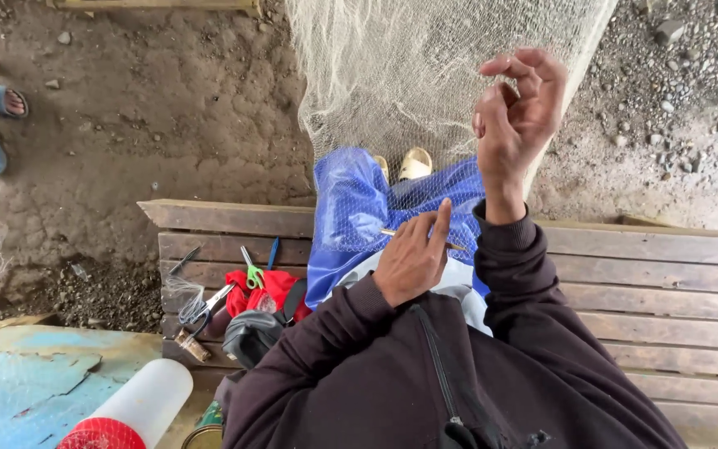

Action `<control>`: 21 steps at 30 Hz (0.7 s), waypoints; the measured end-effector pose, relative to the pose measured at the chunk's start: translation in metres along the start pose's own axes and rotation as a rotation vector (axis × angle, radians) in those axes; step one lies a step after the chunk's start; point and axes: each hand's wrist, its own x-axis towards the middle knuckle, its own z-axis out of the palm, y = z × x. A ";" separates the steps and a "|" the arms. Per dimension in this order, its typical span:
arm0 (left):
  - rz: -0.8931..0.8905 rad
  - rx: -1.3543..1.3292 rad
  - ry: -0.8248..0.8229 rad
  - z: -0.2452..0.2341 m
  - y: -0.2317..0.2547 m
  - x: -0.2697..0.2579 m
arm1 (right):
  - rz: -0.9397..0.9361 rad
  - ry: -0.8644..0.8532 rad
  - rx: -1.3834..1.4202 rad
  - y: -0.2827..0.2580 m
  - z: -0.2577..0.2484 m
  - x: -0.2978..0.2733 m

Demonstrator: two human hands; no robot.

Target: Weaving or repairing a fishing net using a wooden shuttle and thread

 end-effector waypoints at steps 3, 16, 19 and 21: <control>-0.020 0.030 -0.036 0.006 -0.002 0.000 | -0.080 0.084 -0.146 0.027 -0.002 0.004; 0.095 -0.360 0.068 -0.026 -0.042 -0.030 | -0.142 0.132 0.131 0.028 -0.003 0.014; -0.177 -0.258 0.326 -0.019 -0.089 -0.079 | -0.075 0.144 0.303 0.061 -0.022 0.002; -0.726 -0.014 0.307 -0.015 -0.130 -0.127 | -0.165 0.085 0.146 0.060 -0.026 0.006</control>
